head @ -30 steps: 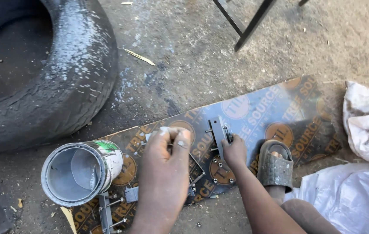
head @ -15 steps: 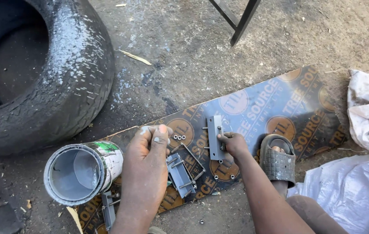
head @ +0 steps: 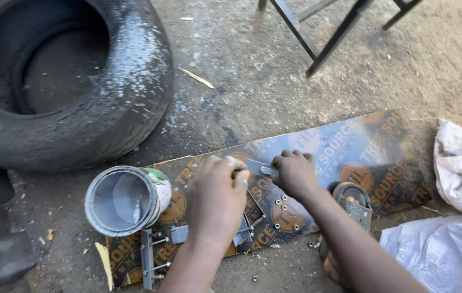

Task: Assembling small metal plates and bolts into a mechanical structure on a wooden board placed on the ground.

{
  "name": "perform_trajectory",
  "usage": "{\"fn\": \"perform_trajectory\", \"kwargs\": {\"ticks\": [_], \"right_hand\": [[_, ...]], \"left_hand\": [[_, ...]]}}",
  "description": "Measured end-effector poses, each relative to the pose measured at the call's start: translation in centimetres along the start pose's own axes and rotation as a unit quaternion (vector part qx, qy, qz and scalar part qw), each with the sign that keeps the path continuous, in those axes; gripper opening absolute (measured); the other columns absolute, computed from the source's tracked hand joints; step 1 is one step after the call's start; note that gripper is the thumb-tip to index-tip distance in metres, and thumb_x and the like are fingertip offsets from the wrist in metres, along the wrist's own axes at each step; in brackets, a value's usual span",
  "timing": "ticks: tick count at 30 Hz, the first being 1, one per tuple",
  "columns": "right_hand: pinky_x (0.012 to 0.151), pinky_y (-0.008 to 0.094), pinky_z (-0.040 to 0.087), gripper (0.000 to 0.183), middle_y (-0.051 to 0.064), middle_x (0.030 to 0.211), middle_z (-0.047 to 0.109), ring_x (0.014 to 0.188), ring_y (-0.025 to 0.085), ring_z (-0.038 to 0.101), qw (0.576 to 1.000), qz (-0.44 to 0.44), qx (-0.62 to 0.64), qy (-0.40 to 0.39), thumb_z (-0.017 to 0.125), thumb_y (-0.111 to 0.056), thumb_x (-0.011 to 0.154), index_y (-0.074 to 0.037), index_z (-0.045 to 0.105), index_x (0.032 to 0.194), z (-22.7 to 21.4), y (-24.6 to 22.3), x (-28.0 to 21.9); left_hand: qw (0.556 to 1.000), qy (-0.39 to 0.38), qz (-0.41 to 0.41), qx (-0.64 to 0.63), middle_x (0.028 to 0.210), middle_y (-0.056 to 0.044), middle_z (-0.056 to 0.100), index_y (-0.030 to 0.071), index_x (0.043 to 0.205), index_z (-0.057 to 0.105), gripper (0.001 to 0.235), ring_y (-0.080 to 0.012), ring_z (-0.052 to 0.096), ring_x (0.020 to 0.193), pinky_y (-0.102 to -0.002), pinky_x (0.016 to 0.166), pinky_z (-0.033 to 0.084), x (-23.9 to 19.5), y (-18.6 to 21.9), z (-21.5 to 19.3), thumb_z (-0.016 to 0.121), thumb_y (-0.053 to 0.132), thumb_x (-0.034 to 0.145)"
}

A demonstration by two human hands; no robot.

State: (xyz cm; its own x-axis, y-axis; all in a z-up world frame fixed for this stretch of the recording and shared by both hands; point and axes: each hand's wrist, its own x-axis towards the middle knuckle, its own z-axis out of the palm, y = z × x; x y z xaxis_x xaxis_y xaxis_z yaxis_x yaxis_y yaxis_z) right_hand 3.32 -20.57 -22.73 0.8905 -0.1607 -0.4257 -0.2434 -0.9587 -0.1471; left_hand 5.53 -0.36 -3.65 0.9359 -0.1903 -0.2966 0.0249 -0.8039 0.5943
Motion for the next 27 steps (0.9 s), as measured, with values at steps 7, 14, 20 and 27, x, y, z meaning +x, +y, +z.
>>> {"fn": "perform_trajectory", "kwargs": {"ticks": [7, 14, 20, 27], "right_hand": [[0.114, 0.058, 0.035, 0.024, 0.001, 0.104, 0.073, 0.113, 0.025, 0.063, 0.950, -0.275, -0.150, 0.002, 0.081, -0.024, 0.079, -0.020, 0.076, 0.102, -12.8, -6.1, -4.1], [0.114, 0.060, 0.032, 0.045, 0.009, 0.092, 0.072, 0.105, 0.032, 0.065, 0.931, -0.341, -0.126, 0.023, 0.082, -0.017, 0.076, -0.011, 0.051, 0.108, -17.2, -7.6, -6.1], [0.115, 0.064, 0.028, 0.051, 0.007, 0.091, 0.071, 0.103, 0.032, 0.065, 0.914, -0.379, -0.140, 0.035, 0.084, -0.010, 0.071, -0.012, 0.051, 0.109, -17.4, -8.4, -6.7], [0.115, 0.062, 0.029, 0.048, 0.008, 0.093, 0.073, 0.105, 0.030, 0.066, 0.900, -0.401, -0.165, 0.047, 0.083, -0.015, 0.073, -0.012, 0.053, 0.111, -18.1, -9.4, -7.6]], "left_hand": [[0.984, -0.064, 0.073, 0.152, 0.112, -0.007, 0.063, 0.015, 0.109, 0.076, 0.025, -0.0291, 0.051, 0.119, -0.055, 0.108, 0.035, 0.2, -1.3, 0.6, 0.076, 0.025, 0.086], [0.974, 0.040, 0.148, 0.167, 0.099, -0.008, 0.064, 0.012, 0.094, 0.076, 0.024, -0.0322, 0.054, 0.107, -0.055, 0.098, 0.038, 0.3, -1.7, 3.0, 0.082, 0.023, 0.074], [0.981, -0.023, 0.092, 0.168, 0.109, -0.006, 0.067, 0.013, 0.106, 0.075, 0.023, -0.0305, 0.053, 0.114, -0.051, 0.097, 0.037, -0.3, -0.3, 0.4, 0.072, 0.018, 0.084], [0.982, -0.131, 0.008, 0.134, 0.120, -0.005, 0.066, 0.011, 0.114, 0.073, 0.029, -0.0296, 0.055, 0.120, -0.047, 0.098, 0.037, -1.4, 2.7, -4.2, 0.061, 0.006, 0.088]]}}
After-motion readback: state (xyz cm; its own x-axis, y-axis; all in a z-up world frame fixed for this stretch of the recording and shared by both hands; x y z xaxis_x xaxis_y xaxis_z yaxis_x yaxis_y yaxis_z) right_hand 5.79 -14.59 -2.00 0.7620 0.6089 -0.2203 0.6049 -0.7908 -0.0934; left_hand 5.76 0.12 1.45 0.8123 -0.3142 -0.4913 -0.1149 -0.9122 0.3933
